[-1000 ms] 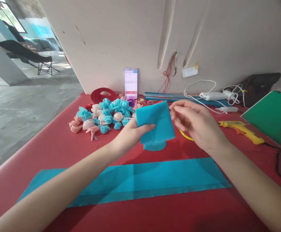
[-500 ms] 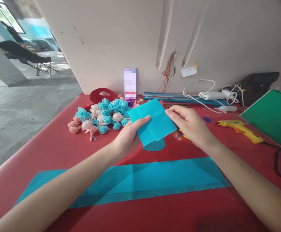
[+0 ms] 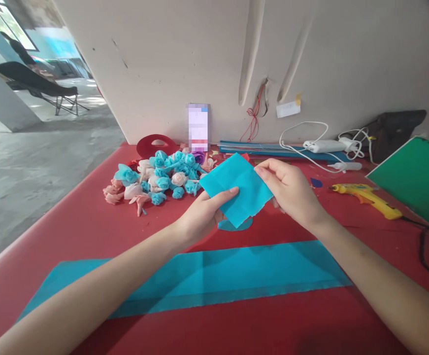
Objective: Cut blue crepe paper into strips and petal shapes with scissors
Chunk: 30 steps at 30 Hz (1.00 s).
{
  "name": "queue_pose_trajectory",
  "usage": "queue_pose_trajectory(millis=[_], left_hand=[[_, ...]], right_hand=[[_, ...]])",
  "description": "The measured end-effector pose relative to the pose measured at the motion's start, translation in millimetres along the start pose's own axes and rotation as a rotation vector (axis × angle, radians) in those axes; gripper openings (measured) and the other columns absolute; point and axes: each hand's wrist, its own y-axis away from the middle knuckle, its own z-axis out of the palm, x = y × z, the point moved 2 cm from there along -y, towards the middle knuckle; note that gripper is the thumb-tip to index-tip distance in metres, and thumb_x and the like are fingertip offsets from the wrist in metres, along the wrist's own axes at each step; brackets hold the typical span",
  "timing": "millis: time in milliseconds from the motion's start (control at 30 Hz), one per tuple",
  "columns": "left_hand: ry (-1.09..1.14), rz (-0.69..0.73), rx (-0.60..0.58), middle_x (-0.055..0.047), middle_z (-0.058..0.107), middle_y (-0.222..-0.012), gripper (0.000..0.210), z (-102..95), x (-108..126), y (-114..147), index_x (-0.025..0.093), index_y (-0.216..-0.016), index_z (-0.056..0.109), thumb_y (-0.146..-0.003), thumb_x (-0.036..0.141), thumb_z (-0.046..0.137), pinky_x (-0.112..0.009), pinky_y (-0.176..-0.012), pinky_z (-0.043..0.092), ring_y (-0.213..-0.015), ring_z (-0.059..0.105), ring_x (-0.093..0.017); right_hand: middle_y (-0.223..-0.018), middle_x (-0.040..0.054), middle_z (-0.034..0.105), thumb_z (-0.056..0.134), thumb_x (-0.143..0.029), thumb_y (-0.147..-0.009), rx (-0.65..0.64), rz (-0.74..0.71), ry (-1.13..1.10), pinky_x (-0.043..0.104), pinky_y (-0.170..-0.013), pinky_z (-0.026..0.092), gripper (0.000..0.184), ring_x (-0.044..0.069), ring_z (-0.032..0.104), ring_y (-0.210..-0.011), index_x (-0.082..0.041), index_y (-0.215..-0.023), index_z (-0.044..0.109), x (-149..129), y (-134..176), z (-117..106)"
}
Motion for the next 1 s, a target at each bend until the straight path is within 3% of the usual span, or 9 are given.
queue_pose_trajectory(millis=[133,233,333,433,600,733,833,1000], left_hand=[[0.001,0.008,-0.004,-0.012,0.067,-0.115,0.031,-2.0,-0.2,0.0,0.015,-0.118,0.058,-0.088,0.021,0.057,-0.034,-0.08,0.059,-0.094,0.068,-0.023],[-0.019,-0.003,-0.005,-0.011,0.066,-0.117,0.033,-3.2,-0.7,-0.4,0.016,-0.119,0.057,-0.087,0.021,0.059,-0.035,-0.082,0.058,-0.097,0.067,-0.024],[-0.042,0.0,-0.018,-0.011,0.065,-0.118,0.033,-3.0,-1.6,-0.8,0.017,-0.121,0.057,-0.088,0.021,0.057,-0.04,-0.088,0.055,-0.1,0.066,-0.025],[-0.069,0.006,-0.013,-0.011,0.065,-0.119,0.032,-2.6,-2.6,-0.6,0.018,-0.12,0.058,-0.088,0.022,0.058,-0.044,-0.091,0.053,-0.102,0.065,-0.027],[-0.076,0.003,-0.009,-0.012,0.063,-0.12,0.032,-2.5,-4.4,-0.1,0.019,-0.117,0.059,-0.086,0.023,0.06,-0.048,-0.09,0.052,-0.104,0.064,-0.03],[-0.073,0.009,0.004,-0.012,0.064,-0.119,0.031,-2.9,-4.9,-0.4,0.018,-0.116,0.059,-0.085,0.022,0.061,-0.047,-0.089,0.053,-0.102,0.064,-0.029],[-0.063,0.015,-0.003,-0.012,0.065,-0.118,0.03,-3.6,-5.8,-1.0,0.018,-0.115,0.06,-0.086,0.023,0.06,-0.045,-0.088,0.054,-0.101,0.065,-0.028],[-0.03,0.049,-0.02,-0.01,0.065,-0.117,0.032,-6.2,-8.5,-3.0,0.019,-0.116,0.06,-0.084,0.026,0.062,-0.04,-0.085,0.055,-0.101,0.065,-0.027]], right_hand=[[-0.053,-0.0041,0.048,0.048,-0.04,-0.09,0.015,-0.017,-0.006,0.024,-0.042,0.035,0.024,0.01,0.046,-0.043,-0.022,-0.076,0.055,2.9,-1.0,-2.0],[-0.064,-0.0009,0.055,0.052,-0.049,-0.086,-0.058,-0.002,-0.103,0.023,-0.047,0.039,0.032,0.011,0.051,-0.054,-0.021,-0.071,0.056,4.7,-3.0,-2.5],[-0.058,-0.003,0.055,0.054,-0.053,-0.083,-0.151,0.103,-0.182,0.022,-0.036,0.035,0.034,0.01,0.048,-0.042,-0.02,-0.083,0.061,4.6,-2.6,-1.5],[-0.046,-0.0067,0.047,0.054,-0.053,-0.082,-0.127,0.155,-0.135,0.021,-0.026,0.023,0.037,0.008,0.037,-0.029,-0.02,-0.093,0.064,1.1,-0.8,-2.0],[-0.04,-0.0077,0.041,0.054,-0.047,-0.084,-0.067,0.049,-0.039,0.023,-0.031,0.021,0.032,0.007,0.031,-0.03,-0.017,-0.085,0.067,-3.5,-1.1,-2.9],[-0.051,-0.0041,0.048,0.056,-0.047,-0.083,-0.032,-0.048,-0.023,0.023,-0.041,0.028,0.031,0.009,0.04,-0.044,-0.018,-0.076,0.065,0.4,-2.9,-3.6],[-0.055,-0.003,0.047,0.055,-0.049,-0.083,-0.049,-0.065,-0.009,0.024,-0.044,0.028,0.036,0.01,0.04,-0.049,-0.018,-0.065,0.06,2.5,-2.9,-3.2],[-0.052,-0.0049,0.04,0.053,-0.053,-0.083,-0.052,-0.065,0.015,0.025,-0.046,0.029,0.039,0.009,0.035,-0.046,-0.02,-0.063,0.055,2.9,-4.2,-3.4]])
